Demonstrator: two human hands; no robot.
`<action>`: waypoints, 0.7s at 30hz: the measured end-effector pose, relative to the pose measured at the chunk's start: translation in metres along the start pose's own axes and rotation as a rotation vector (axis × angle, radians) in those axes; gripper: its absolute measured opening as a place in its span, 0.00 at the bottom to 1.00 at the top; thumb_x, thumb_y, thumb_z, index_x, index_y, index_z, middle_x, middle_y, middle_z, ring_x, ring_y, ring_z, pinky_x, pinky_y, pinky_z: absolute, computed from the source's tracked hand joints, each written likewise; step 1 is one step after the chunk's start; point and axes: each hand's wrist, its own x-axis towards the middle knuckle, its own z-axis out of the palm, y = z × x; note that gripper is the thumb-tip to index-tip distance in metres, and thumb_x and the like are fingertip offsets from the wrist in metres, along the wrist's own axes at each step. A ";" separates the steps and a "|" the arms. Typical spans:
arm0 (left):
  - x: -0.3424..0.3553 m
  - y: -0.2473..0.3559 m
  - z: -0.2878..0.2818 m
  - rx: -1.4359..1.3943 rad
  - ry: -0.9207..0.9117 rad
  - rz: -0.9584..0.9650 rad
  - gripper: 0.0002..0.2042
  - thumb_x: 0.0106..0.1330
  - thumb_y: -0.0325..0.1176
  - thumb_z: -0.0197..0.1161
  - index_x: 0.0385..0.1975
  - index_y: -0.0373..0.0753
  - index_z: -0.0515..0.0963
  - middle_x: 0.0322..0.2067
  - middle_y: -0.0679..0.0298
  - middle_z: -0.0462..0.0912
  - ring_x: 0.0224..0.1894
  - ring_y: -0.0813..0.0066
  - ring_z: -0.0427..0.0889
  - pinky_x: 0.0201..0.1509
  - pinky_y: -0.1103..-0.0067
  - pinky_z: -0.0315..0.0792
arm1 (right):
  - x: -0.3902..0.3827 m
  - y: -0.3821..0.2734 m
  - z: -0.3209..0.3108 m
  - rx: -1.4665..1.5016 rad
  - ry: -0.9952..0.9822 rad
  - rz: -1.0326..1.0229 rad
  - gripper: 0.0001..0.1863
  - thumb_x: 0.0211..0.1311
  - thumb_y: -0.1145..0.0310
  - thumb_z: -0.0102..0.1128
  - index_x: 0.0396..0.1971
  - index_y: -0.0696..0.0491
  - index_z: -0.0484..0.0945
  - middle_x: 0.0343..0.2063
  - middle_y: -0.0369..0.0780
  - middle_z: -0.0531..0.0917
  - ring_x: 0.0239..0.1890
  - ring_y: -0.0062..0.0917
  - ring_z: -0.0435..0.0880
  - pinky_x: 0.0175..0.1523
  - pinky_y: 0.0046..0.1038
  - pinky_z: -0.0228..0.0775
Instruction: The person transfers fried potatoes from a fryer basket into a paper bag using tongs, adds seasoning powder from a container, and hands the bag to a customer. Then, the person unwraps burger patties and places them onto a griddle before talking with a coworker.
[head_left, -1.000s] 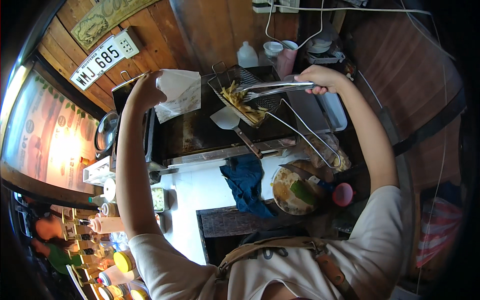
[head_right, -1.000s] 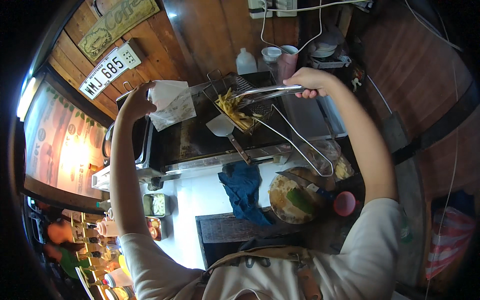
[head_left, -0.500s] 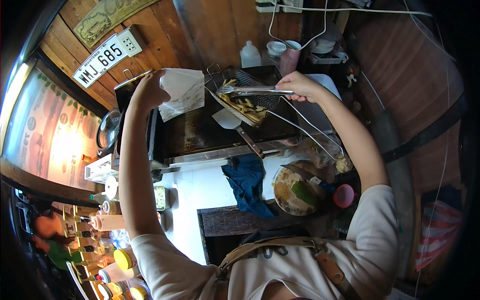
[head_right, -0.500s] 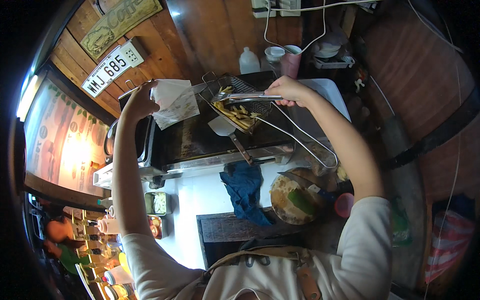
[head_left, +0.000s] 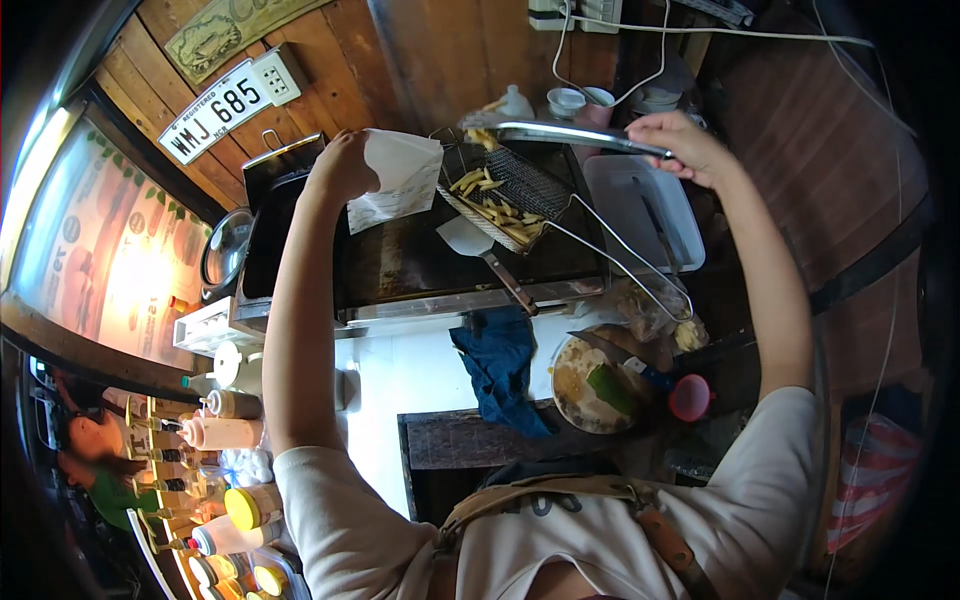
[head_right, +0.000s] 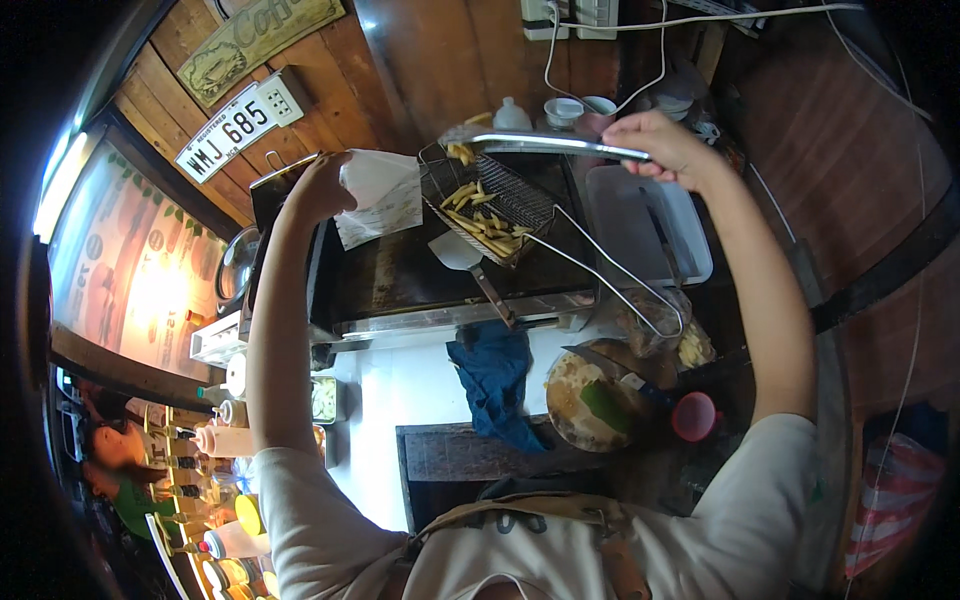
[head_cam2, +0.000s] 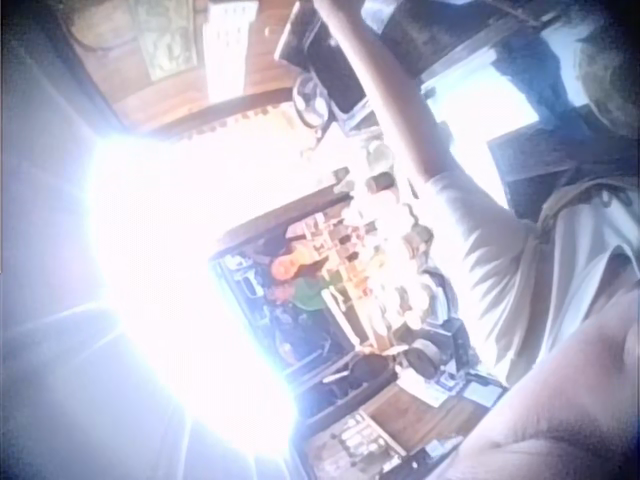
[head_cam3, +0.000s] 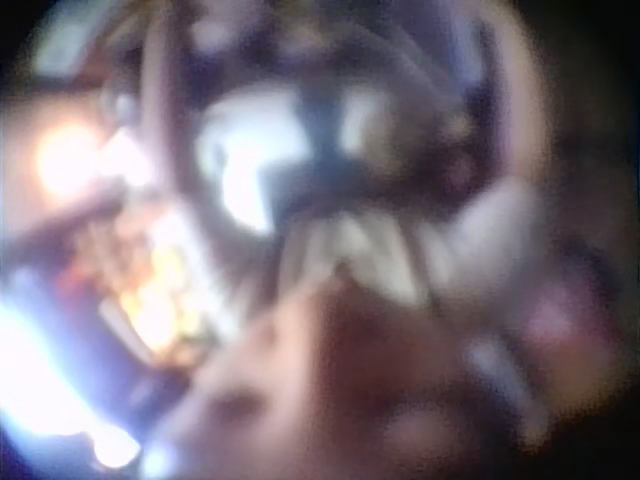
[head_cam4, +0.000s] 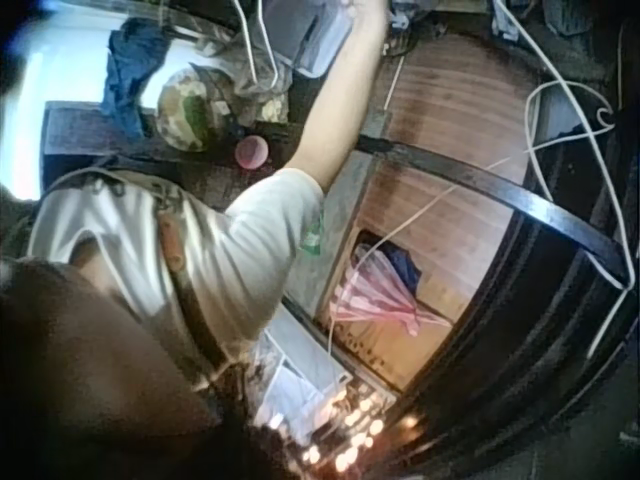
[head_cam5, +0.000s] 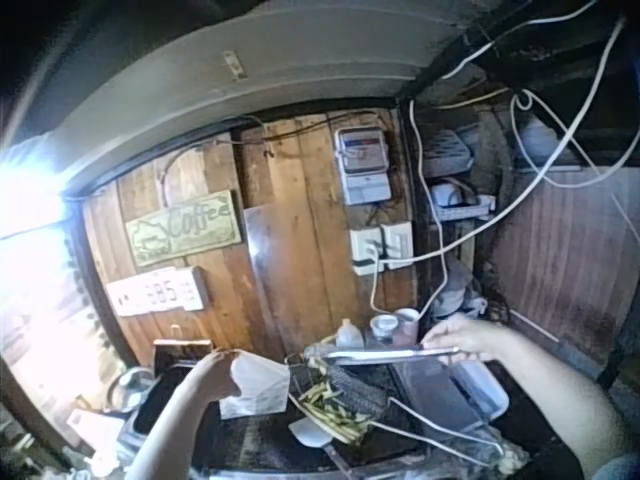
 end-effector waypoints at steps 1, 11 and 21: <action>0.001 0.001 -0.001 0.003 0.001 -0.007 0.35 0.30 0.25 0.63 0.49 0.30 0.67 0.48 0.49 0.70 0.52 0.59 0.68 0.58 0.77 0.60 | -0.005 -0.014 0.000 -0.028 0.035 -0.020 0.12 0.59 0.63 0.51 0.38 0.55 0.73 0.13 0.31 0.71 0.06 0.04 0.58 0.07 0.08 0.43; 0.014 0.022 -0.005 -0.018 -0.122 0.055 0.35 0.28 0.24 0.62 0.48 0.30 0.68 0.44 0.49 0.72 0.45 0.58 0.74 0.46 0.75 0.71 | -0.006 -0.085 0.023 -0.173 -0.098 -0.110 0.13 0.59 0.65 0.51 0.40 0.58 0.73 0.12 0.33 0.70 0.06 0.04 0.59 0.07 0.06 0.46; 0.021 0.006 0.002 -0.072 -0.097 0.034 0.36 0.29 0.23 0.63 0.49 0.27 0.66 0.34 0.49 0.77 0.29 0.64 0.80 0.32 0.76 0.75 | 0.031 -0.147 0.101 -0.963 -0.160 -0.389 0.12 0.51 0.62 0.56 0.26 0.58 0.78 0.11 0.39 0.75 0.10 0.19 0.72 0.15 0.23 0.61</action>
